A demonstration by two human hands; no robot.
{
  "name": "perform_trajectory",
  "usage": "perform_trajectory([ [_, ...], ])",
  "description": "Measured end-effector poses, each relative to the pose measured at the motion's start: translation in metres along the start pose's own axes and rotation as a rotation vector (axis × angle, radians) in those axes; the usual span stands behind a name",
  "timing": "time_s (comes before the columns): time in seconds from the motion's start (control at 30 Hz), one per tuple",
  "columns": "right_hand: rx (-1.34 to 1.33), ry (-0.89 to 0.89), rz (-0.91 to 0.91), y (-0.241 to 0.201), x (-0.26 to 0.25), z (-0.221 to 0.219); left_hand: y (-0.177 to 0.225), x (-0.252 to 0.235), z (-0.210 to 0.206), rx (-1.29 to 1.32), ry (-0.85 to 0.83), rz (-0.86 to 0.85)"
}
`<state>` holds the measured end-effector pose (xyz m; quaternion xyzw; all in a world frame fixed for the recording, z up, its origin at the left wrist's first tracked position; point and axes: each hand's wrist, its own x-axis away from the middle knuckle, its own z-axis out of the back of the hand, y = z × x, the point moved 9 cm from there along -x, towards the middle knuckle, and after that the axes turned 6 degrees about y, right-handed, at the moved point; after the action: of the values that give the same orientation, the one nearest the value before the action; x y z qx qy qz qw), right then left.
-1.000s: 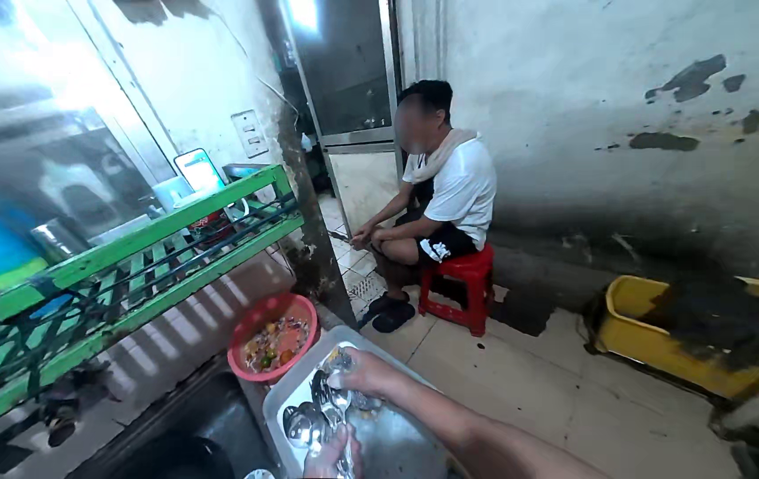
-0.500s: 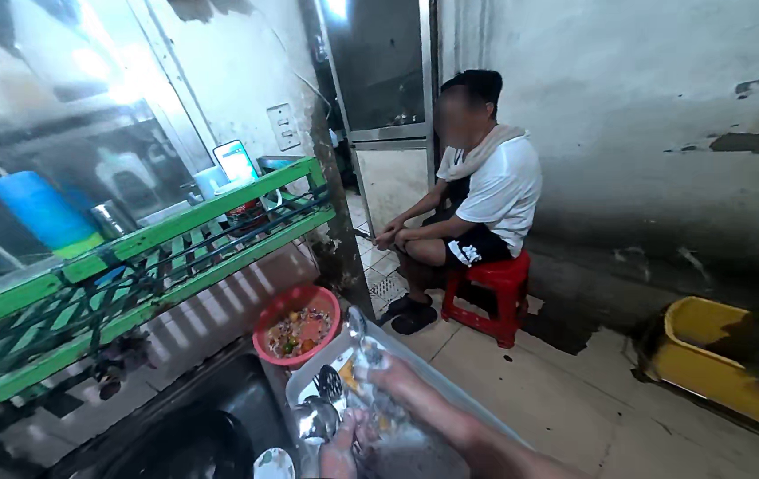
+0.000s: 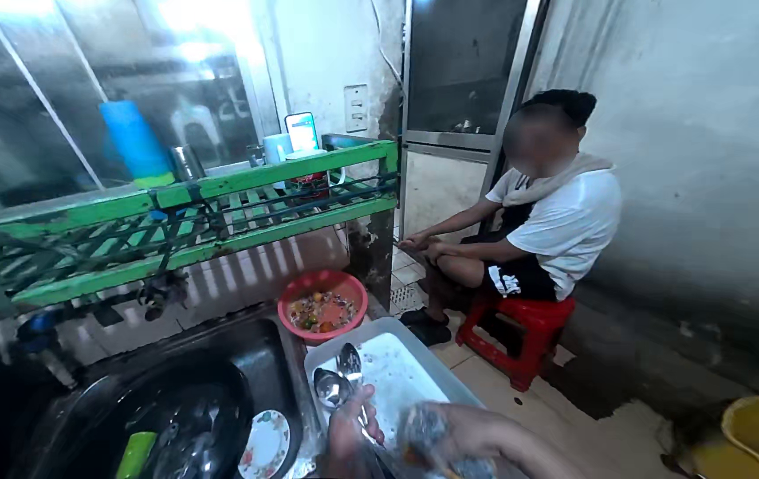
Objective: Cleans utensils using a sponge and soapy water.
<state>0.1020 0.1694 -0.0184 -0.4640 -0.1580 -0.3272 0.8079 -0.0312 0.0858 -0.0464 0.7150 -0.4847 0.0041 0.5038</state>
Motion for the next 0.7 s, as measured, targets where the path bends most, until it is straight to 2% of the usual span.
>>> perform_trajectory([
  [0.1, -0.485, 0.298, 0.029, 0.004, 0.002, 0.039, -0.008, 0.003, -0.007, -0.106, -0.028, 0.051],
  [0.17, -0.67, 0.352, 0.108, -0.011, 0.002, 0.041, -0.011, 0.005, -0.009, -0.21, -0.039, 0.065],
  [0.27, -0.596, 0.451, 0.164, -0.032, -0.003, 0.039, -0.015, 0.011, -0.011, -0.301, -0.047, 0.08],
  [0.4, -0.643, 0.664, 0.115, -0.024, -0.006, 0.04, -0.01, 0.015, -0.013, -0.288, -0.036, 0.065],
  [0.53, -0.549, 0.522, 0.164, -0.03, -0.019, 0.01, 0.003, 0.017, 0.002, -0.449, 0.103, -0.026],
  [0.6, -0.383, 0.537, 0.148, -0.03, -0.027, 0.022, 0.0, 0.017, 0.004, -0.478, 0.121, 0.005],
  [0.7, -0.281, 0.744, 0.138, -0.025, -0.033, 0.063, -0.006, 0.011, 0.005, -0.46, 0.126, 0.037],
])
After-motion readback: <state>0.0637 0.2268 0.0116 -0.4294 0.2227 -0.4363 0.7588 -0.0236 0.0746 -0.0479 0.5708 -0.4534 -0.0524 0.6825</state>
